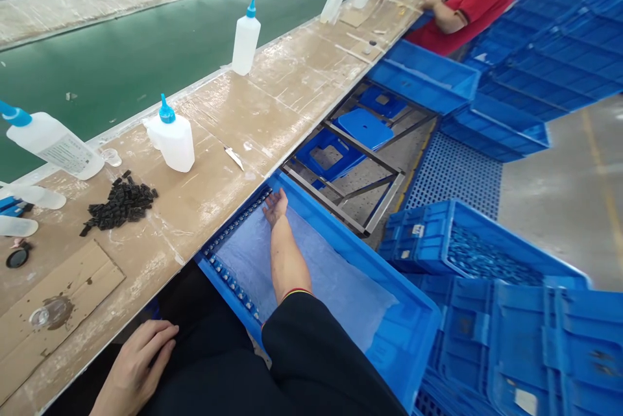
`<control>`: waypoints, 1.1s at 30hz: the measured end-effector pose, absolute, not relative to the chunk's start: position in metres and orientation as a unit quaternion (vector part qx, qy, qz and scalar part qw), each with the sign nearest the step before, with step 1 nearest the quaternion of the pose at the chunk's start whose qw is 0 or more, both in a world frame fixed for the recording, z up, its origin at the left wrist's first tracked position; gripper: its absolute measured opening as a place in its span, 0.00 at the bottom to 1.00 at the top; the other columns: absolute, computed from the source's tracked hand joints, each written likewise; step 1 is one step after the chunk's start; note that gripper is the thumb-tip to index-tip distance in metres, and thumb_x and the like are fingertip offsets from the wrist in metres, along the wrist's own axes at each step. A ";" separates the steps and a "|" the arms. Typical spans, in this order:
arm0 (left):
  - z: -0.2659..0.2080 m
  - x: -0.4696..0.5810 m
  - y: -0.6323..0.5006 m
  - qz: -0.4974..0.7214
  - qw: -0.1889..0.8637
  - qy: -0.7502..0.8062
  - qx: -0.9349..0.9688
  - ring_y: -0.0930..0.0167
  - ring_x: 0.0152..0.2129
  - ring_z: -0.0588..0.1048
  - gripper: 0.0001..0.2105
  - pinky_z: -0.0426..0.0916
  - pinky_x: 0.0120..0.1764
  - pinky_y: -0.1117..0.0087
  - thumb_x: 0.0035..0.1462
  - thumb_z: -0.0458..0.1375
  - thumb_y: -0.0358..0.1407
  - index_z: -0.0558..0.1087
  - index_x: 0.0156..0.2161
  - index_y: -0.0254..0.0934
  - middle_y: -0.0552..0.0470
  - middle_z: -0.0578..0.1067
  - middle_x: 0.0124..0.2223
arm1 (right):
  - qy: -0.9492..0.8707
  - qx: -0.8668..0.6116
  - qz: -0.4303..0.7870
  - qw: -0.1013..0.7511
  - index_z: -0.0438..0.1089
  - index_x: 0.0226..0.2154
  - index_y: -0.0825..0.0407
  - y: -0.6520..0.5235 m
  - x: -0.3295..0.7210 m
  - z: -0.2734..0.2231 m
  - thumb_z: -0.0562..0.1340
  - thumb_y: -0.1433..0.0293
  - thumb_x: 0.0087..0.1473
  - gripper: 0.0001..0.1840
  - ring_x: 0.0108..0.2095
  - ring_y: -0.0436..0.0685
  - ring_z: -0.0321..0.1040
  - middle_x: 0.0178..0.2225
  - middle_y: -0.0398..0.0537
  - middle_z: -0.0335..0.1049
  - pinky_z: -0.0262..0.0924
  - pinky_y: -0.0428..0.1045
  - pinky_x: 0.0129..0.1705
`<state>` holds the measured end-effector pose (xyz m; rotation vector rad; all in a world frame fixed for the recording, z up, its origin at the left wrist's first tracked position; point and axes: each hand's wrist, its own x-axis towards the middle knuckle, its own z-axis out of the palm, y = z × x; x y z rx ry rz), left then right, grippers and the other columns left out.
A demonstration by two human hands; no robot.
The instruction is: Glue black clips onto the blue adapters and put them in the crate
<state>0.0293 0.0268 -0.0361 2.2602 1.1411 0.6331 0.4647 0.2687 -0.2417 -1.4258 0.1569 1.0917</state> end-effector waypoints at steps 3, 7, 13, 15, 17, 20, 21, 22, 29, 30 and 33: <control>-0.038 0.029 0.026 0.232 0.265 0.420 0.836 0.68 0.36 0.80 0.08 0.78 0.39 0.69 0.70 0.54 0.31 0.74 0.50 0.40 0.46 0.78 0.43 | 0.069 -0.615 0.478 0.623 0.70 0.54 0.53 0.265 0.464 -0.237 0.62 0.55 0.67 0.22 0.45 0.57 0.74 0.50 0.52 0.73 0.73 0.57 0.47; -0.039 0.029 0.026 0.231 0.269 0.415 0.838 0.68 0.37 0.80 0.08 0.78 0.38 0.70 0.70 0.54 0.31 0.74 0.50 0.40 0.46 0.78 0.43 | 0.067 -0.603 0.484 0.631 0.70 0.54 0.53 0.260 0.462 -0.233 0.62 0.54 0.67 0.22 0.45 0.58 0.74 0.50 0.52 0.73 0.73 0.58 0.47; -0.043 0.030 0.024 0.229 0.273 0.418 0.836 0.68 0.37 0.80 0.08 0.78 0.40 0.69 0.70 0.54 0.32 0.74 0.50 0.40 0.46 0.78 0.43 | 0.059 -0.608 0.479 0.631 0.69 0.55 0.53 0.254 0.461 -0.234 0.62 0.55 0.67 0.22 0.47 0.58 0.74 0.52 0.52 0.72 0.72 0.58 0.49; -0.044 0.030 0.023 0.225 0.277 0.416 0.836 0.68 0.37 0.80 0.08 0.78 0.40 0.68 0.70 0.54 0.32 0.74 0.50 0.41 0.46 0.78 0.44 | 0.059 -0.620 0.474 0.623 0.69 0.55 0.53 0.253 0.461 -0.235 0.62 0.56 0.66 0.22 0.48 0.59 0.73 0.53 0.53 0.72 0.72 0.59 0.50; -0.046 0.029 0.022 0.222 0.280 0.417 0.836 0.67 0.37 0.80 0.08 0.78 0.40 0.68 0.70 0.54 0.31 0.74 0.51 0.41 0.46 0.78 0.44 | 0.063 -0.636 0.468 0.610 0.69 0.56 0.53 0.254 0.461 -0.237 0.63 0.57 0.66 0.22 0.48 0.59 0.73 0.54 0.53 0.71 0.73 0.59 0.50; -0.047 0.027 0.021 0.217 0.284 0.427 0.831 0.67 0.39 0.80 0.09 0.78 0.41 0.68 0.70 0.54 0.31 0.74 0.51 0.41 0.45 0.78 0.45 | 0.064 -0.649 0.474 0.592 0.69 0.56 0.53 0.257 0.458 -0.240 0.63 0.57 0.66 0.22 0.47 0.58 0.73 0.53 0.53 0.72 0.73 0.58 0.48; -0.047 0.026 0.020 0.215 0.285 0.428 0.830 0.67 0.39 0.80 0.09 0.78 0.41 0.68 0.70 0.54 0.31 0.74 0.51 0.41 0.45 0.79 0.45 | 0.062 -0.648 0.481 0.587 0.69 0.55 0.53 0.259 0.456 -0.241 0.63 0.57 0.67 0.21 0.46 0.58 0.74 0.52 0.52 0.72 0.74 0.57 0.47; -0.047 0.026 0.020 0.212 0.286 0.429 0.830 0.67 0.39 0.80 0.09 0.78 0.42 0.68 0.70 0.54 0.31 0.74 0.51 0.41 0.45 0.79 0.45 | 0.059 -0.646 0.489 0.583 0.69 0.54 0.53 0.261 0.455 -0.241 0.62 0.56 0.67 0.21 0.44 0.57 0.74 0.50 0.52 0.73 0.74 0.56 0.45; -0.048 0.027 0.018 0.219 0.286 0.432 0.827 0.67 0.37 0.80 0.10 0.79 0.41 0.67 0.70 0.54 0.30 0.75 0.50 0.40 0.45 0.79 0.44 | 0.059 -0.651 0.499 0.569 0.70 0.52 0.53 0.258 0.451 -0.240 0.61 0.54 0.67 0.21 0.38 0.53 0.73 0.45 0.49 0.73 0.73 0.52 0.40; -0.048 0.027 0.017 0.217 0.287 0.435 0.826 0.67 0.38 0.80 0.10 0.79 0.41 0.67 0.70 0.54 0.30 0.75 0.51 0.40 0.45 0.79 0.44 | 0.061 -0.654 0.498 0.567 0.69 0.52 0.53 0.256 0.450 -0.240 0.61 0.54 0.67 0.22 0.38 0.53 0.73 0.45 0.49 0.73 0.73 0.52 0.39; -0.049 0.026 0.015 0.206 0.291 0.444 0.822 0.67 0.39 0.80 0.10 0.79 0.43 0.65 0.70 0.54 0.30 0.75 0.51 0.40 0.45 0.78 0.45 | 0.053 -0.654 0.505 0.561 0.70 0.51 0.54 0.250 0.445 -0.241 0.59 0.52 0.68 0.23 0.36 0.53 0.72 0.42 0.48 0.73 0.72 0.52 0.38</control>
